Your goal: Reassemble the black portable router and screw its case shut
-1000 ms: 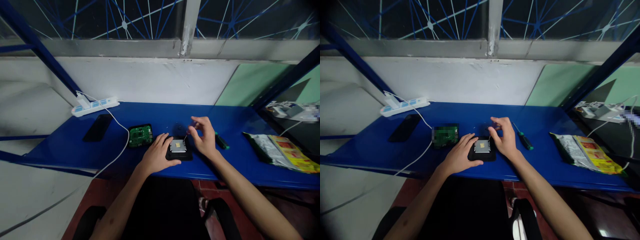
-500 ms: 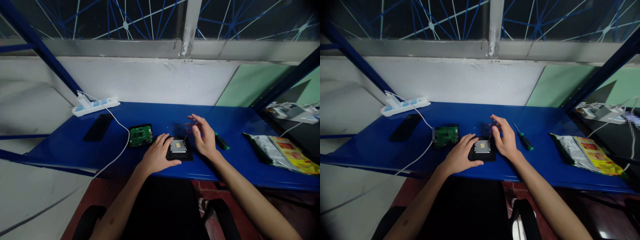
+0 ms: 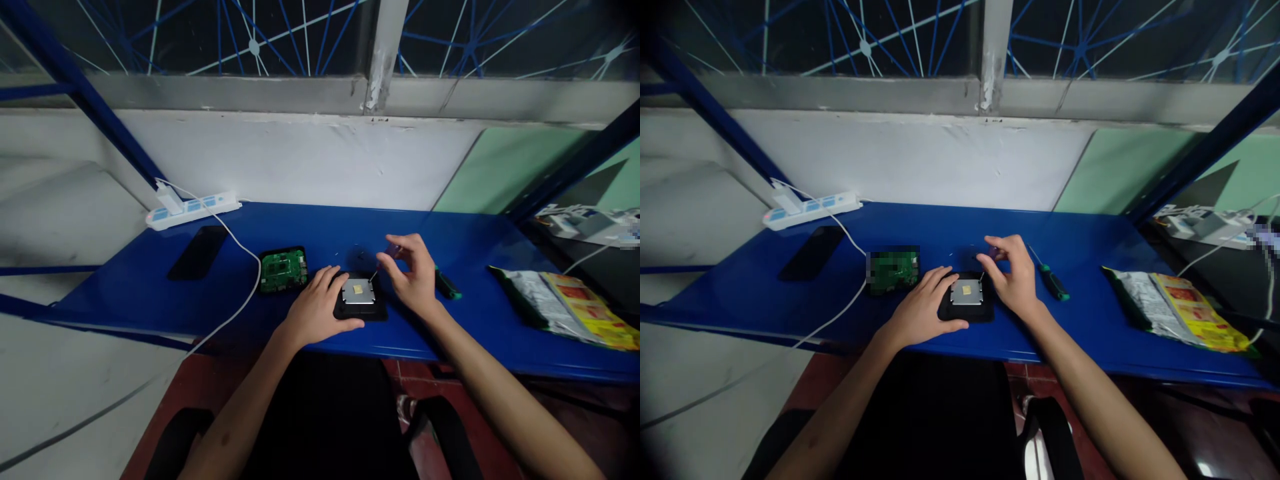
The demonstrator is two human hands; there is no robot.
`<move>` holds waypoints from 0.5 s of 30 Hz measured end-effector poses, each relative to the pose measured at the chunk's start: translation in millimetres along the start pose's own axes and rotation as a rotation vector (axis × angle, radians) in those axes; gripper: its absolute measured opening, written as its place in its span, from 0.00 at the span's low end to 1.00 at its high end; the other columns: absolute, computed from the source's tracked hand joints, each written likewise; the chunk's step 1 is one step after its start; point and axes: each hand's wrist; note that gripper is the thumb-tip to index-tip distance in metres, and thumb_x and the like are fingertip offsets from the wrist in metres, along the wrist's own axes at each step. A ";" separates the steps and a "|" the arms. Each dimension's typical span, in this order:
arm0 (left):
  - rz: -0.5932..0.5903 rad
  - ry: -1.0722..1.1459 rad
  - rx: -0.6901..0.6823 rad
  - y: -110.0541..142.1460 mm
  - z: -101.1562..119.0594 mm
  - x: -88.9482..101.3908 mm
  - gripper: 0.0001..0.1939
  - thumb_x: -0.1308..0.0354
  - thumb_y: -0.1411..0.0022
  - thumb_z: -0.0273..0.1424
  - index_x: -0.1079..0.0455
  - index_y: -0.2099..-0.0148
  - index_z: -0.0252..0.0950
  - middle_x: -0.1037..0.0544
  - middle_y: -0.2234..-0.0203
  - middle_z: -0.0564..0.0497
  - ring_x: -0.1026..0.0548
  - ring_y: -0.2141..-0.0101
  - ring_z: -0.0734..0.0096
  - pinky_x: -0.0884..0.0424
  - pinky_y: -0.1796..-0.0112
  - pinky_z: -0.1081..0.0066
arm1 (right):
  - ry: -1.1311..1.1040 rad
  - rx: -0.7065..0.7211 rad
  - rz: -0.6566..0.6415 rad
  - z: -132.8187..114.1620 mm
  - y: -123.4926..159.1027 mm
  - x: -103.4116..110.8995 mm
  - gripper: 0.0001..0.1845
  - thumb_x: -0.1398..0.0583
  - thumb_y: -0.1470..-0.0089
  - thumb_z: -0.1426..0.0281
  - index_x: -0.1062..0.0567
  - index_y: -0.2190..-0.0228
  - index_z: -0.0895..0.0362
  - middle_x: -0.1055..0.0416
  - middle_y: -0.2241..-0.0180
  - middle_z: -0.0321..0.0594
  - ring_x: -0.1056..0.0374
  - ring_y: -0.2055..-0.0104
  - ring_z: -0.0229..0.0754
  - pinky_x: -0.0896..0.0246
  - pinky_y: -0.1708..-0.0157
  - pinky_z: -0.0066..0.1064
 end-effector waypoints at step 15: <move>-0.020 -0.006 0.006 0.3 0.1 0.9 0.48 0.35 0.44 0.59 0.44 0.31 0.37 0.42 0.31 0.38 0.46 0.31 0.44 0.41 0.35 0.46 | 0.025 0.039 -0.012 -2.5 -1.9 -1.2 0.23 0.37 0.39 0.72 0.28 0.44 0.45 0.30 0.63 0.38 0.29 0.65 0.40 0.26 0.67 0.35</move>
Point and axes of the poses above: each hand's wrist, its own y-axis away from the middle knuckle, its own x-axis out of the back of the hand, z = x × y
